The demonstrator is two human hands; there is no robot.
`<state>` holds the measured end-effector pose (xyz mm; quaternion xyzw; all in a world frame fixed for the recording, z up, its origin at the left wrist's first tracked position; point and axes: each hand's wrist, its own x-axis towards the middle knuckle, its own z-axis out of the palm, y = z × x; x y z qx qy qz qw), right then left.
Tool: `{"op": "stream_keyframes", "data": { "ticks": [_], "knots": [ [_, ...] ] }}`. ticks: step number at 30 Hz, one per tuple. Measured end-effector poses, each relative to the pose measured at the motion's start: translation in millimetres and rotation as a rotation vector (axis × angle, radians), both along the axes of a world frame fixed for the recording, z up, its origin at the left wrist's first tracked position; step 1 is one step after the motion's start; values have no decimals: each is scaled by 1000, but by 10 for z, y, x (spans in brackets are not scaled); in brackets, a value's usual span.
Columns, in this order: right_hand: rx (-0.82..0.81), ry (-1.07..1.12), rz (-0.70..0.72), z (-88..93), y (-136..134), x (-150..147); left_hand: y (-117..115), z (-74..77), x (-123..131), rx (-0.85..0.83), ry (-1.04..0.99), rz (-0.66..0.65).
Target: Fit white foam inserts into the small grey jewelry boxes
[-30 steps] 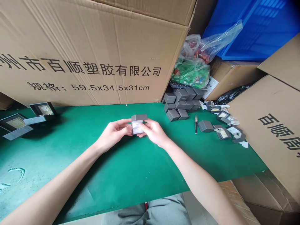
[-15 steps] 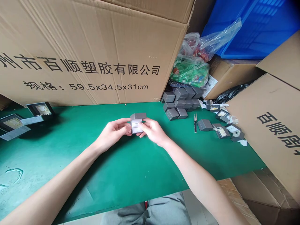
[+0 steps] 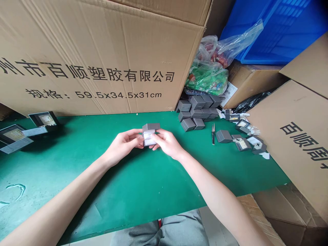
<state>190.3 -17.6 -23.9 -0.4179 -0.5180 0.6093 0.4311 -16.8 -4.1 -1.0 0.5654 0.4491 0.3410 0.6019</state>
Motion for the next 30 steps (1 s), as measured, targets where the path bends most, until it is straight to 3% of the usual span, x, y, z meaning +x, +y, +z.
{"op": "stream_keyframes", "data": {
  "ticks": [17, 30],
  "knots": [
    [-9, 2, -1, -17, 6, -1, -2, -19, -9, -17, -23, -14],
    [-10, -6, -2, -25, 1, -5, -19, 46, 25, -26, -15, 8]
  ]
}}
